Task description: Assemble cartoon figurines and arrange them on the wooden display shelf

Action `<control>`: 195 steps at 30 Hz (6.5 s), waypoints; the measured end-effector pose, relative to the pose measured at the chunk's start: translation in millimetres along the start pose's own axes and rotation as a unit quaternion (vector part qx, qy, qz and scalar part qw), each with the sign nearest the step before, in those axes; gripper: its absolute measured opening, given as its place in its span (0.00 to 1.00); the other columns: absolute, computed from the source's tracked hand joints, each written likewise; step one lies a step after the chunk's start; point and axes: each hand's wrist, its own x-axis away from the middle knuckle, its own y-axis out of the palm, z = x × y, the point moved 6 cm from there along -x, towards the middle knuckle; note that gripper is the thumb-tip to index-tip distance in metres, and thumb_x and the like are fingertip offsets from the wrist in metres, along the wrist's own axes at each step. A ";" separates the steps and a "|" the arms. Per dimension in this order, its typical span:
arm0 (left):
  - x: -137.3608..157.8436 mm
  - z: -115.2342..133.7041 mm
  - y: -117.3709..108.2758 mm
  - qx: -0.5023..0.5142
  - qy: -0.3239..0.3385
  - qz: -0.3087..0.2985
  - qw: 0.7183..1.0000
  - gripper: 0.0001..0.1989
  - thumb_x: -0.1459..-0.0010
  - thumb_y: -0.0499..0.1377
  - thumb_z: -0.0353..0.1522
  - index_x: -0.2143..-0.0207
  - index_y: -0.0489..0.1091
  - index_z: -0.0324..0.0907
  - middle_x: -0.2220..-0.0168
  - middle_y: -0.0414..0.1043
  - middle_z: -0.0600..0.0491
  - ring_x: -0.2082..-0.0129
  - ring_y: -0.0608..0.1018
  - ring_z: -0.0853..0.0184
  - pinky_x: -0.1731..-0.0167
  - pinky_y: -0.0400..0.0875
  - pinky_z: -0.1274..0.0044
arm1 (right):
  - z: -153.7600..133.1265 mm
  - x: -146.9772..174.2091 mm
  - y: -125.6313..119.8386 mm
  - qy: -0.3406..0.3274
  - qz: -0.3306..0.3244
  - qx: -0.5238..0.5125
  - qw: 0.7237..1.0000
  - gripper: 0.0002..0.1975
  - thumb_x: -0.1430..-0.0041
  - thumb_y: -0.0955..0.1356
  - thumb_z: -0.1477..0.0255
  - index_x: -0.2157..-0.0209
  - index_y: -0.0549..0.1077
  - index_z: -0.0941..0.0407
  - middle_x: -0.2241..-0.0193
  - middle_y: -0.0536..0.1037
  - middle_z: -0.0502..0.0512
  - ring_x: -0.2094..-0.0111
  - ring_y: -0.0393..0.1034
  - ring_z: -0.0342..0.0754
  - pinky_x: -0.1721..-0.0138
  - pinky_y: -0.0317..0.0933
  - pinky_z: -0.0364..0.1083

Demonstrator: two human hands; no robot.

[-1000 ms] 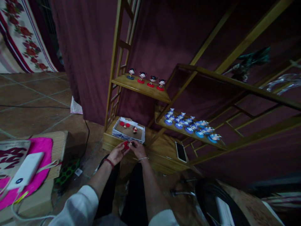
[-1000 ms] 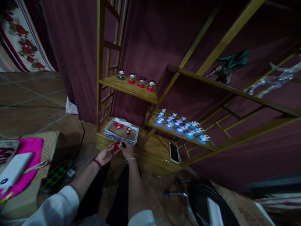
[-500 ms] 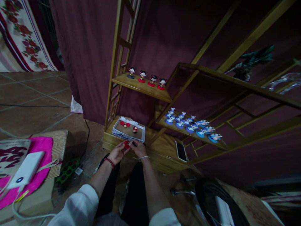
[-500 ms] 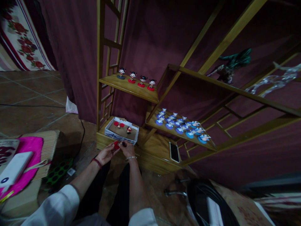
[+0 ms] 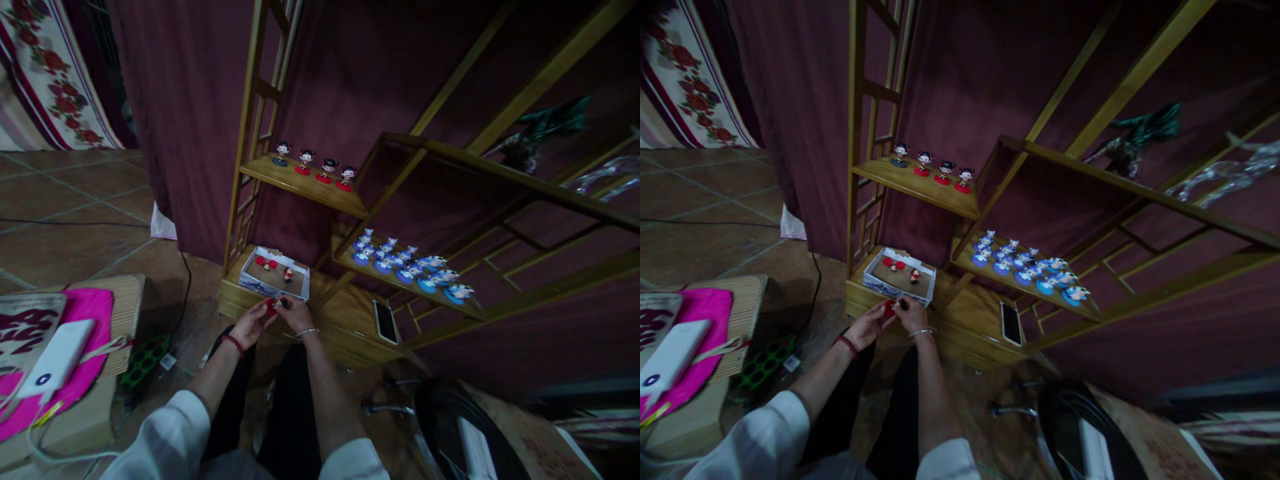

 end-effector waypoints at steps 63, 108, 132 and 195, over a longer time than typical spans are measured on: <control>3.6 -2.3 2.5 0.004 -0.006 0.003 1.000 0.17 0.52 0.56 0.22 0.58 0.67 0.43 0.60 0.70 0.53 0.60 0.72 0.70 0.50 0.58 0.70 | -32.8 0.5 -6.0 -0.083 -0.041 0.148 0.985 0.10 0.54 0.66 0.74 0.67 0.73 0.52 0.67 0.74 0.51 0.66 0.67 0.45 0.64 0.58 0.42; 0.7 -1.7 1.6 -0.012 0.014 -0.005 1.000 0.17 0.54 0.58 0.22 0.60 0.66 0.41 0.61 0.71 0.52 0.60 0.72 0.70 0.50 0.58 0.70 | -31.6 5.9 -10.2 -0.047 -0.015 0.163 0.985 0.07 0.53 0.64 0.68 0.74 0.73 0.55 0.77 0.74 0.51 0.75 0.66 0.42 0.73 0.53 0.39; 5.8 0.5 7.5 -0.024 0.017 0.005 1.000 0.19 0.56 0.58 0.19 0.60 0.66 0.42 0.63 0.71 0.54 0.62 0.72 0.72 0.51 0.59 0.72 | -28.6 7.6 -11.5 -0.026 -0.014 0.132 0.991 0.06 0.54 0.65 0.68 0.75 0.73 0.55 0.78 0.74 0.50 0.76 0.65 0.42 0.75 0.53 0.39; 11.6 1.0 11.8 -0.020 0.015 -0.021 0.999 0.16 0.54 0.58 0.23 0.60 0.68 0.41 0.59 0.71 0.52 0.57 0.71 0.67 0.48 0.55 0.69 | -52.9 12.3 -10.4 -0.109 -0.044 0.191 0.974 0.07 0.51 0.63 0.75 0.69 0.71 0.54 0.69 0.73 0.52 0.65 0.66 0.45 0.62 0.56 0.41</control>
